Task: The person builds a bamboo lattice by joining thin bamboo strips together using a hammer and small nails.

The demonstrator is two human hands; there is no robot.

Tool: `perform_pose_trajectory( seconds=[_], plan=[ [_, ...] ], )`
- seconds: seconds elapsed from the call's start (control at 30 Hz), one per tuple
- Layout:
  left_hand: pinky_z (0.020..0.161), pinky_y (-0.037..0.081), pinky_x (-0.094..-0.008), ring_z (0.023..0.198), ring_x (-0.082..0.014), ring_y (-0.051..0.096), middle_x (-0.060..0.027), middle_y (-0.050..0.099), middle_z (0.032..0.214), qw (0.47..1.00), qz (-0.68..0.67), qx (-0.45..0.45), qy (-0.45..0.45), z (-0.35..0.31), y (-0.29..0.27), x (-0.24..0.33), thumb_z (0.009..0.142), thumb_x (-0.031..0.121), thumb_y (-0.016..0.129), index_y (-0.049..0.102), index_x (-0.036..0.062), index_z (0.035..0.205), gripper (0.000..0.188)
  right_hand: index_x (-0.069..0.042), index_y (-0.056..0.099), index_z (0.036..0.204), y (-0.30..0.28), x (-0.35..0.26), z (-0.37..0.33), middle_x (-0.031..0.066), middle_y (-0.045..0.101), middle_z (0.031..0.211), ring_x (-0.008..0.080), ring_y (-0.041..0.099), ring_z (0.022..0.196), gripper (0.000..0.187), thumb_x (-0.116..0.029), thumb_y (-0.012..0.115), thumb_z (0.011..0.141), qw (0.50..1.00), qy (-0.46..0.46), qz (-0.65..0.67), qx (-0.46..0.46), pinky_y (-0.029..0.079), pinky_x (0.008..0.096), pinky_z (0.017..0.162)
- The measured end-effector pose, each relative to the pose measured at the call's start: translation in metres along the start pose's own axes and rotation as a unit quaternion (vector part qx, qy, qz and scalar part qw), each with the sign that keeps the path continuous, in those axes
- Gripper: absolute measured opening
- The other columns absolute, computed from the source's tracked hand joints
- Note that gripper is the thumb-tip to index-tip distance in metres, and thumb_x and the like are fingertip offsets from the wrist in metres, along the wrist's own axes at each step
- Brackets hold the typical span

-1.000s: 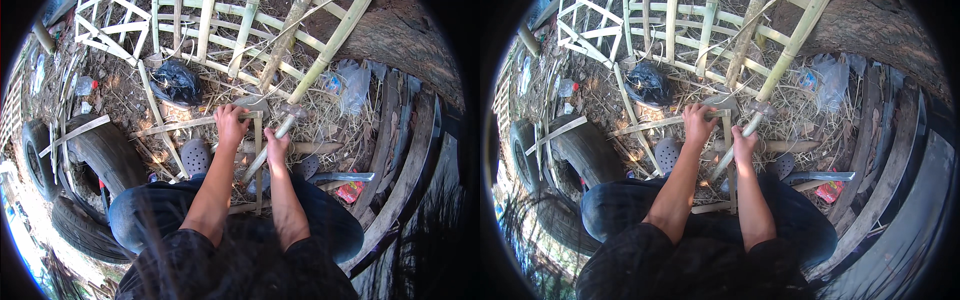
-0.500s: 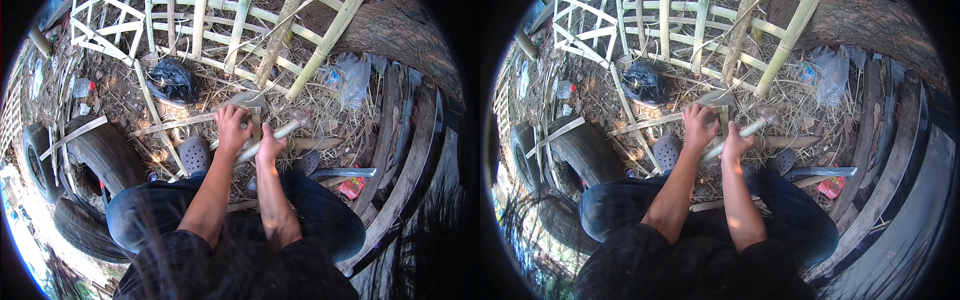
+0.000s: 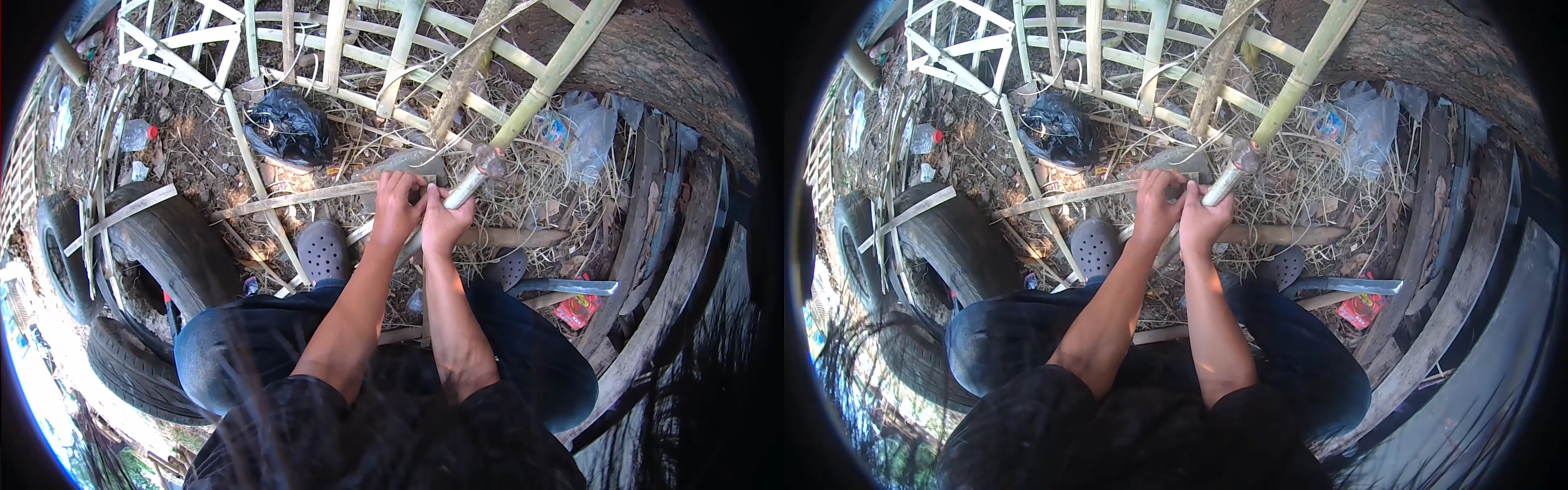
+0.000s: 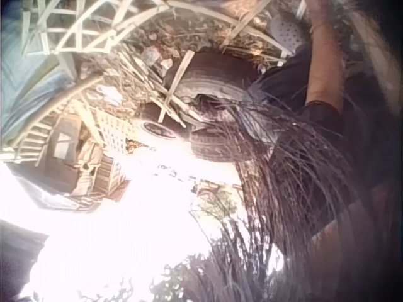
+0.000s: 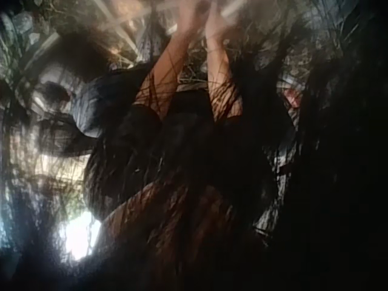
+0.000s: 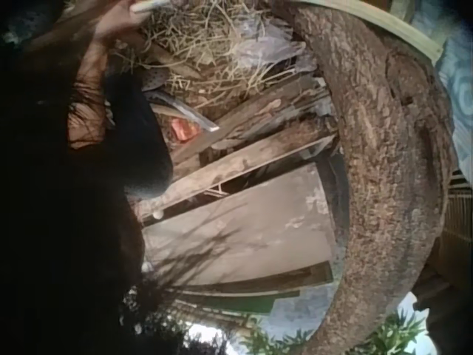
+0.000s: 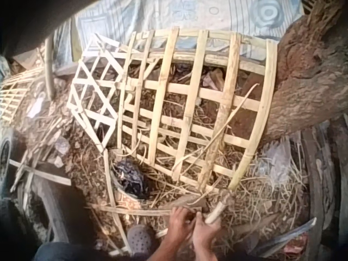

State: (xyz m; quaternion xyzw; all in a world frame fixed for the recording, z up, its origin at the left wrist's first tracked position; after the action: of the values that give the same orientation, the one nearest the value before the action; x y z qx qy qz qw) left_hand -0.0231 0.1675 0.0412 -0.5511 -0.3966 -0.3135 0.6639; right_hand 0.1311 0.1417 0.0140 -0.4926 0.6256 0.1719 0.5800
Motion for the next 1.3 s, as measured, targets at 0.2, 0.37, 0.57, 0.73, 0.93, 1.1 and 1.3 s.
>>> perform_pose_trajectory(
  seconds=[0.2, 0.37, 0.57, 0.73, 0.93, 1.1, 1.3],
  plan=[
    [0.071, 0.044, -0.0393, 0.074, -0.0253, 0.057, -0.0063, 0.058, 0.077, 1.0, -0.006, -0.007, -0.018, 0.001, 0.005, -0.01, 0.064, 0.004, 0.079, 0.061, 0.0064, 0.088, 0.03, 0.001, 0.053, 0.091, -0.001, -0.008, 0.0, 0.0054, 0.063, 0.079, 0.0121, 0.059, 0.071, 0.023, 0.001, 0.074, 0.08, 0.998, -0.049, -0.041, -0.009, 0.05, 0.0291, 0.067],
    [0.071, 0.044, -0.0388, 0.075, -0.0257, 0.056, -0.0062, 0.057, 0.077, 1.0, 0.019, -0.01, -0.017, -0.001, 0.009, -0.011, 0.063, 0.003, 0.079, 0.061, 0.0064, 0.087, 0.031, 0.002, 0.055, 0.09, -0.008, 0.0, 0.001, 0.0079, 0.064, 0.078, 0.0169, 0.061, 0.071, 0.022, -0.001, 0.074, 0.08, 0.999, -0.036, -0.03, 0.006, 0.05, 0.033, 0.07],
    [0.073, 0.043, -0.0397, 0.079, -0.0268, 0.055, -0.0063, 0.056, 0.079, 0.999, 0.041, -0.019, -0.012, -0.004, 0.01, -0.008, 0.063, 0.003, 0.079, 0.06, 0.0071, 0.091, 0.035, 0.003, 0.055, 0.087, -0.01, -0.002, 0.002, 0.0101, 0.065, 0.077, 0.0211, 0.062, 0.07, 0.021, -0.003, 0.074, 0.079, 0.998, -0.043, -0.04, 0.003, 0.05, 0.0367, 0.071],
    [0.076, 0.041, -0.041, 0.083, -0.0275, 0.054, -0.0065, 0.056, 0.083, 0.997, 0.061, -0.027, -0.03, -0.007, 0.015, -0.009, 0.064, 0.003, 0.078, 0.058, 0.0084, 0.096, 0.038, 0.002, 0.055, 0.087, -0.011, -0.002, 0.002, 0.0108, 0.065, 0.077, 0.0217, 0.062, 0.07, 0.021, -0.003, 0.074, 0.079, 0.998, -0.039, -0.04, 0.001, 0.05, 0.0371, 0.071],
    [0.075, 0.039, -0.0406, 0.084, -0.0281, 0.053, -0.007, 0.054, 0.084, 0.998, 0.056, -0.022, -0.025, -0.008, 0.015, -0.01, 0.065, 0.003, 0.075, 0.057, 0.0092, 0.097, 0.037, 0.003, 0.056, 0.087, -0.01, -0.005, 0.002, 0.0113, 0.066, 0.077, 0.0232, 0.063, 0.07, 0.021, -0.004, 0.074, 0.079, 0.997, -0.047, -0.059, 0.001, 0.05, 0.0377, 0.071],
    [0.074, 0.039, -0.0395, 0.083, -0.0274, 0.053, -0.0059, 0.055, 0.082, 0.998, 0.048, -0.01, -0.025, -0.007, 0.013, -0.01, 0.066, 0.007, 0.078, 0.059, 0.0092, 0.092, 0.032, 0.002, 0.056, 0.087, -0.009, -0.008, 0.003, 0.0116, 0.065, 0.076, 0.0246, 0.063, 0.07, 0.021, -0.005, 0.074, 0.079, 0.996, -0.06, -0.071, -0.002, 0.05, 0.0383, 0.07],
    [0.073, 0.039, -0.0396, 0.082, -0.0271, 0.054, -0.0056, 0.056, 0.082, 0.999, 0.037, 0.0, -0.02, -0.007, 0.012, -0.011, 0.067, 0.01, 0.078, 0.062, 0.0093, 0.089, 0.027, 0.003, 0.056, 0.087, -0.009, -0.01, 0.004, 0.0119, 0.066, 0.076, 0.0251, 0.063, 0.069, 0.022, -0.005, 0.074, 0.079, 0.994, -0.062, -0.087, -0.001, 0.05, 0.0389, 0.069]
  ],
)
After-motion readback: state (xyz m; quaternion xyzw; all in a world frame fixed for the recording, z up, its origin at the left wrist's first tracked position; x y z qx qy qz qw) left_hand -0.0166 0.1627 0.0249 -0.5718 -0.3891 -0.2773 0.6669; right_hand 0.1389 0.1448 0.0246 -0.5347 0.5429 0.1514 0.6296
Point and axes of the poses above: each hand's wrist, its own z-axis towards the middle knuckle, its own y-axis out of the palm, x = y × z, the point moved 10 cm from there along z, towards the middle knuckle
